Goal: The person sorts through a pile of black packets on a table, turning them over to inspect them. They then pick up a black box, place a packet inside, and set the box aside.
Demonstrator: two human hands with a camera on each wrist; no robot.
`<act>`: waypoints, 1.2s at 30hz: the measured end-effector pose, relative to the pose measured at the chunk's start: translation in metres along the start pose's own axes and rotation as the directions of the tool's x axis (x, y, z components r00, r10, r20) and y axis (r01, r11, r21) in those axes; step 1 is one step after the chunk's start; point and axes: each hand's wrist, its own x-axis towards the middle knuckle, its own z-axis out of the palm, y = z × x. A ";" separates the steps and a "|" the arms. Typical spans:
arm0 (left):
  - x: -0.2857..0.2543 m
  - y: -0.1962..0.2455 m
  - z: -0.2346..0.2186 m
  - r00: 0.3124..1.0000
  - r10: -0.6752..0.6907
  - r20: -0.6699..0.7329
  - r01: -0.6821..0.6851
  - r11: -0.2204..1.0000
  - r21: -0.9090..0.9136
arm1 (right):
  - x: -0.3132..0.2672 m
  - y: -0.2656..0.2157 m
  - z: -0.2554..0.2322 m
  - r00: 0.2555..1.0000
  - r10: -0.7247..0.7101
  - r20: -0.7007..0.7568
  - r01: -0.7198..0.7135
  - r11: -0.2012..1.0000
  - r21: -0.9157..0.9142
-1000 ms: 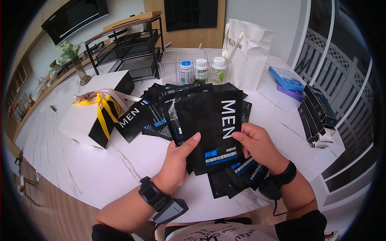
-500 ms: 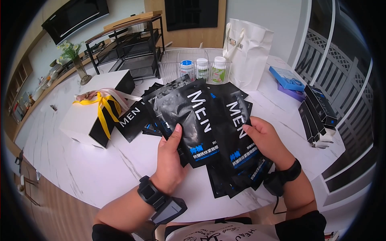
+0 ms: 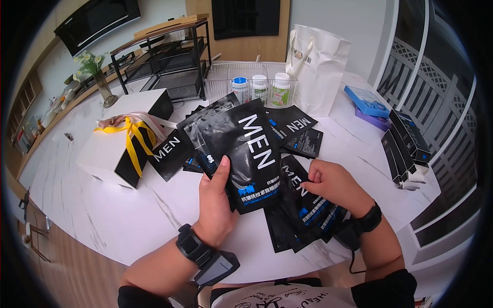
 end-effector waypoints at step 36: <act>-0.002 -0.006 -0.009 0.998 0.043 0.038 -0.050 0.980 0.192 | -0.005 -0.008 -0.010 1.000 0.005 -0.001 -0.005 0.998 -0.068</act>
